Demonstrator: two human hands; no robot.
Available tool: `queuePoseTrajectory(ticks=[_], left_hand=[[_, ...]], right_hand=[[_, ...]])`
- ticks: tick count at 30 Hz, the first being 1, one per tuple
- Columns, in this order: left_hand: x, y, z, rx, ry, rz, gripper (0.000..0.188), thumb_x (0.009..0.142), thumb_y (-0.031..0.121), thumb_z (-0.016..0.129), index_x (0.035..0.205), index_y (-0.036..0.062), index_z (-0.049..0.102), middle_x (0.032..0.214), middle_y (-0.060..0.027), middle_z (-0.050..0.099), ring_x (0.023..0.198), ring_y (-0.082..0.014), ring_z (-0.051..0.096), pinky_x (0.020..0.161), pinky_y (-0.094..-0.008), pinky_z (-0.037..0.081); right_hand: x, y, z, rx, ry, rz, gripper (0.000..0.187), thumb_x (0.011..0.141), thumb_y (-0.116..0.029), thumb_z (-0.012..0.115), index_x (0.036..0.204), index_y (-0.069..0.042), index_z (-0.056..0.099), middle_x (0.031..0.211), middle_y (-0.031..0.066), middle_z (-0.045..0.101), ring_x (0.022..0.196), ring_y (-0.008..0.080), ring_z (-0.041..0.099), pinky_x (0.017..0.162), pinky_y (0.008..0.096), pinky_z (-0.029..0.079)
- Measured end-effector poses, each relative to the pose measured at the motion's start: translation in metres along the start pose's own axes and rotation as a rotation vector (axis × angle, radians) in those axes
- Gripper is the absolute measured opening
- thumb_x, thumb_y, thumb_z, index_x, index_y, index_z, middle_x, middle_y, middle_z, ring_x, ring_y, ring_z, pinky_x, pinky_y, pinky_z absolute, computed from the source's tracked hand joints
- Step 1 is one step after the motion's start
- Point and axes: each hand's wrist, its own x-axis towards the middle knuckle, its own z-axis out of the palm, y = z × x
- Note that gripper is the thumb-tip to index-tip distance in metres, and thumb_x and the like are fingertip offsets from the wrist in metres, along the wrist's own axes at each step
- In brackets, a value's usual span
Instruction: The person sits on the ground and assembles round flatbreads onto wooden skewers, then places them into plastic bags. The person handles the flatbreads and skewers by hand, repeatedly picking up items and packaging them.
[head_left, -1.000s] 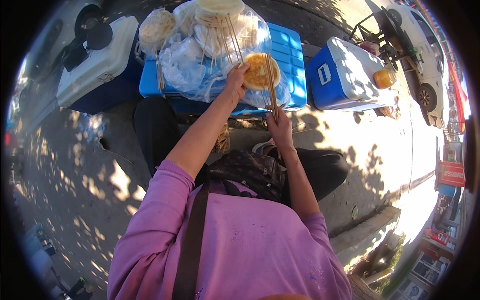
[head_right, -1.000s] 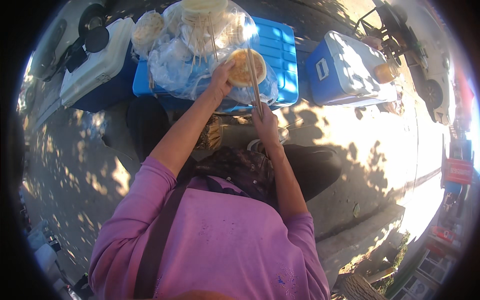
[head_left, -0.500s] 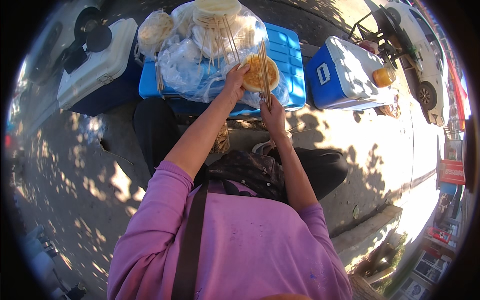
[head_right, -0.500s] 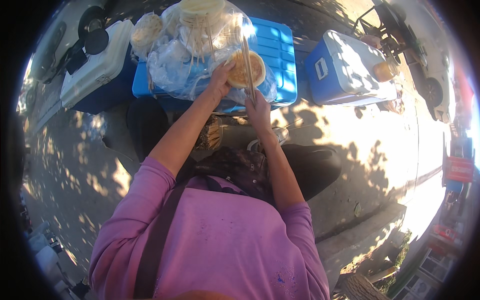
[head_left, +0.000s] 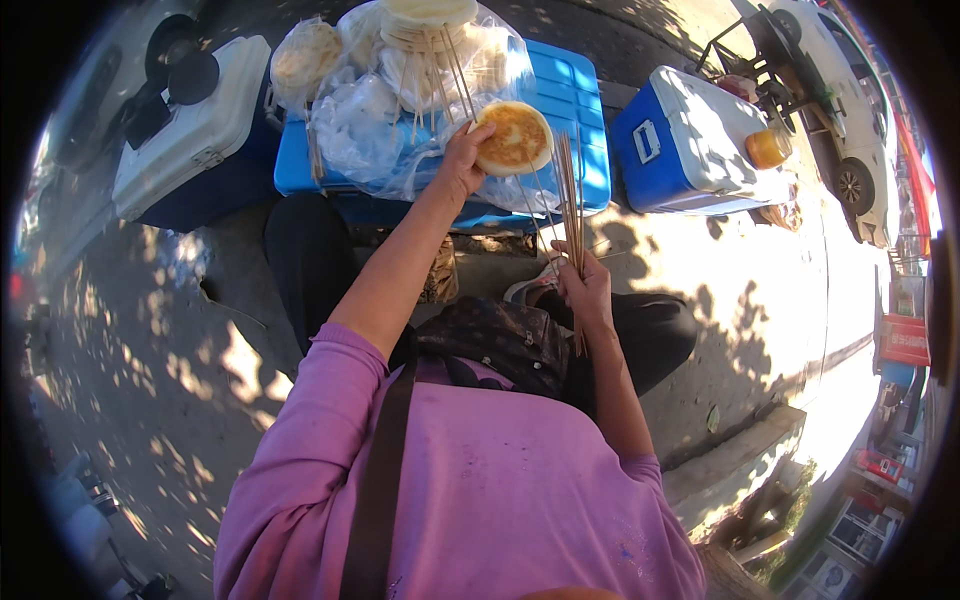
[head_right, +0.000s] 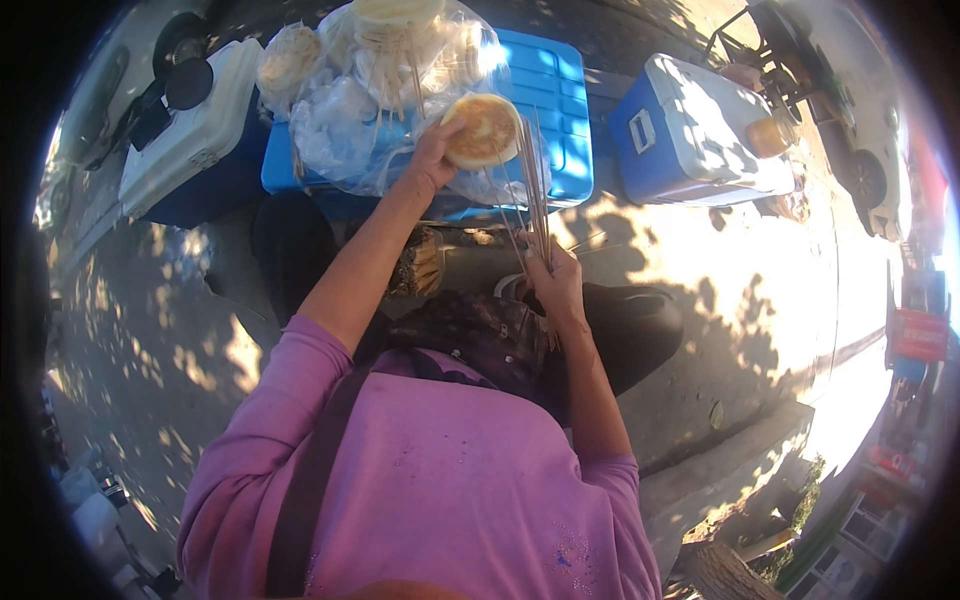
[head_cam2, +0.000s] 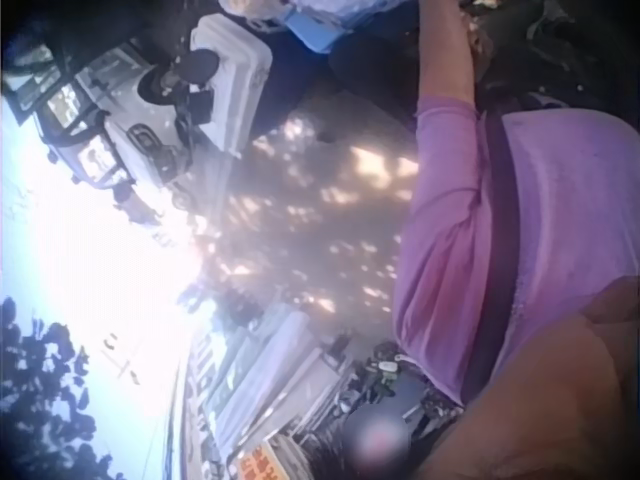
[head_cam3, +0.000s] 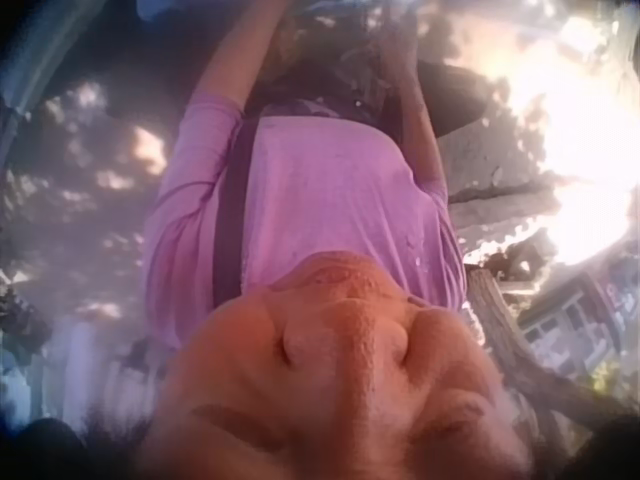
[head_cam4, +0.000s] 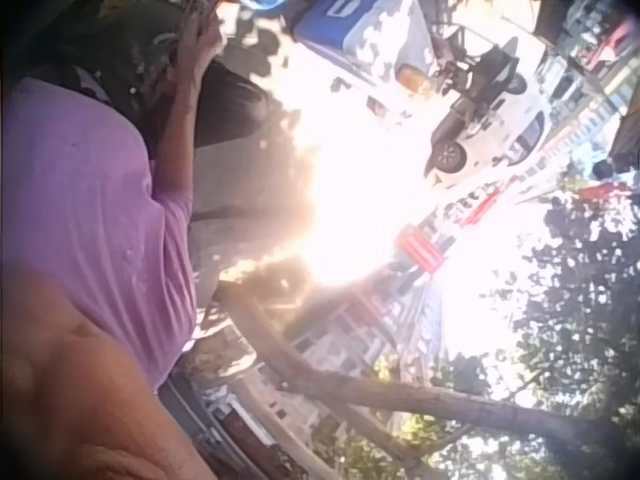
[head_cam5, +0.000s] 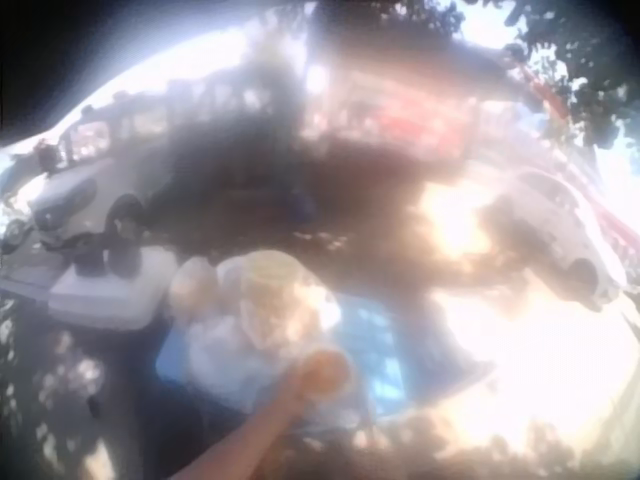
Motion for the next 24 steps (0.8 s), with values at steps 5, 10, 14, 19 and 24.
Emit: queuePoseTrajectory(ticks=[5, 10, 14, 19, 24], left_hand=[[0.000, -0.001, 0.000, 0.009, 0.020, 0.006, 0.042, 0.084, 0.011, 0.064, 0.124, 0.0094, 0.050, 0.111, -0.0102, 0.061, 0.097, -0.0256, 0.064, 0.076, -0.0401, 0.057], [-0.002, -0.001, 0.002, 0.003, 0.009, 0.022, 0.041, 0.084, 0.010, 0.065, 0.122, 0.0096, 0.052, 0.109, -0.0095, 0.062, 0.096, -0.0246, 0.065, 0.074, -0.0390, 0.057], [-0.004, -0.001, 0.004, 0.008, 0.037, 0.029, 0.040, 0.084, 0.009, 0.065, 0.121, 0.0096, 0.052, 0.109, -0.0093, 0.062, 0.097, -0.0246, 0.064, 0.074, -0.0388, 0.057], [-0.004, 0.000, 0.004, 0.031, 0.037, 0.029, 0.040, 0.084, 0.010, 0.065, 0.121, 0.0096, 0.052, 0.109, -0.0093, 0.062, 0.098, -0.0242, 0.064, 0.077, -0.0399, 0.056], [-0.005, -0.002, 0.006, 0.055, 0.063, 0.009, 0.045, 0.084, 0.009, 0.065, 0.125, 0.0092, 0.047, 0.112, -0.0098, 0.061, 0.099, -0.0245, 0.063, 0.078, -0.0396, 0.056]], right_hand=[[-0.019, 0.005, -0.015, 0.043, -0.016, 0.018, 0.032, 0.090, -0.010, 0.053, 0.121, -0.002, 0.058, 0.066, -0.0044, 0.049, 0.056, 0.0031, 0.044, 0.050, 0.0207, 0.036], [-0.022, 0.005, -0.017, 0.060, -0.026, 0.027, 0.033, 0.091, -0.009, 0.053, 0.122, -0.001, 0.057, 0.067, -0.0048, 0.048, 0.056, 0.0028, 0.044, 0.050, 0.0206, 0.035], [-0.018, 0.014, -0.017, 0.015, -0.015, -0.004, 0.033, 0.090, -0.010, 0.053, 0.122, -0.002, 0.058, 0.066, -0.0041, 0.049, 0.056, 0.0034, 0.045, 0.051, 0.0217, 0.036], [-0.006, 0.006, -0.010, -0.069, 0.007, -0.038, 0.033, 0.090, -0.012, 0.054, 0.121, -0.004, 0.059, 0.063, -0.0021, 0.050, 0.058, 0.0053, 0.047, 0.052, 0.0242, 0.039], [0.011, 0.013, -0.003, -0.118, 0.039, -0.096, 0.034, 0.088, -0.014, 0.054, 0.121, -0.004, 0.059, 0.064, 0.0002, 0.052, 0.059, 0.0066, 0.048, 0.054, 0.0263, 0.041]])
